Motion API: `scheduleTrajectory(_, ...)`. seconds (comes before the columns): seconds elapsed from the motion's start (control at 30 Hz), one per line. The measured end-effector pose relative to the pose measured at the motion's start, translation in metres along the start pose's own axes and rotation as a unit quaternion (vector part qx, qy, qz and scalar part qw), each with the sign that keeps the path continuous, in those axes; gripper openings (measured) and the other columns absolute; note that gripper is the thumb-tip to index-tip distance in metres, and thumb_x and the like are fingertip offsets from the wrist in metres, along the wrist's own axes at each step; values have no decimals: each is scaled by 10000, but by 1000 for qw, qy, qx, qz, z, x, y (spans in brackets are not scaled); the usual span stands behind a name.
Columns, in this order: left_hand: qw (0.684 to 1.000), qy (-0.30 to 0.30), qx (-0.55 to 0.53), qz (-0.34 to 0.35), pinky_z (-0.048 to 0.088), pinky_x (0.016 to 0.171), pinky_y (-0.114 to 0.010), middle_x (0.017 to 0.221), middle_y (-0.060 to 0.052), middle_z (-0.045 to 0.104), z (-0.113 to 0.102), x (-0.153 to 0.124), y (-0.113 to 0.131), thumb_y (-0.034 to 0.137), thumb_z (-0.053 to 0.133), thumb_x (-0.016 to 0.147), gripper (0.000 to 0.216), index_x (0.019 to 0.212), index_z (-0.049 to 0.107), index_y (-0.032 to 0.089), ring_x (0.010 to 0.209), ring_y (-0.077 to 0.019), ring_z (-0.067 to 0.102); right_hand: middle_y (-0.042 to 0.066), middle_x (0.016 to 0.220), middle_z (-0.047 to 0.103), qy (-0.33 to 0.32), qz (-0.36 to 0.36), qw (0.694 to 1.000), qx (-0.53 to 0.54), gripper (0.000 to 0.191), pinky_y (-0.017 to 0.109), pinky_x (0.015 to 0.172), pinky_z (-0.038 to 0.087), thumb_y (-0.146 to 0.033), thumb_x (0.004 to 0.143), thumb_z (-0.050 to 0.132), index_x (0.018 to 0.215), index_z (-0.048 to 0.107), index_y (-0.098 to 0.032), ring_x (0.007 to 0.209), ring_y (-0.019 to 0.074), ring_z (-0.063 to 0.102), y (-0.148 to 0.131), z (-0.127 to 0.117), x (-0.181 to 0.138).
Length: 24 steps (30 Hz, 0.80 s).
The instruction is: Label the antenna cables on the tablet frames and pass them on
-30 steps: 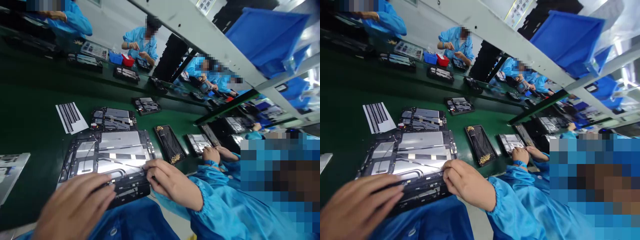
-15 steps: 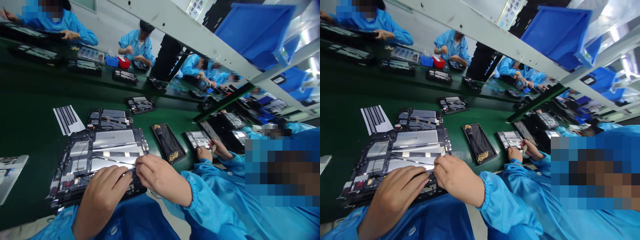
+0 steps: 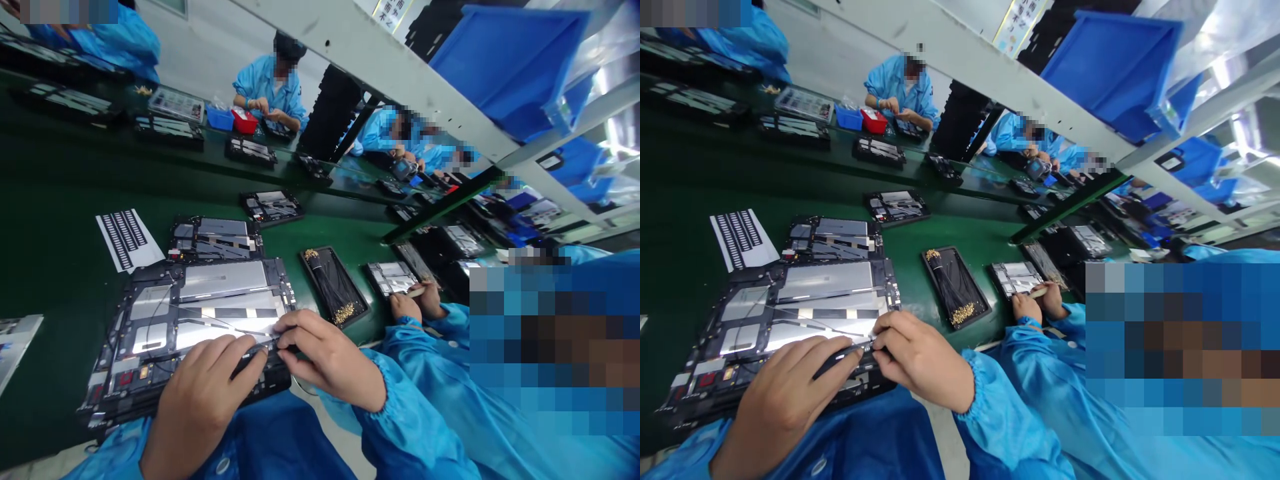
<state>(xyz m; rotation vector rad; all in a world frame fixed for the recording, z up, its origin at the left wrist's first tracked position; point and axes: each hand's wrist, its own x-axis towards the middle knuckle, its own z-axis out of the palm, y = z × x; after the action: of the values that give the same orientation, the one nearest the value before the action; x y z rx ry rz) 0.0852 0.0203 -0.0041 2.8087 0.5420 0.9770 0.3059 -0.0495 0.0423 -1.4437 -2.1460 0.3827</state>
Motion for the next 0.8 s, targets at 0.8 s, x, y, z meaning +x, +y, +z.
scheduleTrajectory(0.8,1000,-7,-12,5,401,917,-412,1120,-93,679,1,-1,-2,113,458,998,291,1131,707,185,1026,-265,579,107,1033,654,12,-6,1000,-14,81,354,824,571,-106,959,555,985,593,-173,947,205,623,0,6,3)
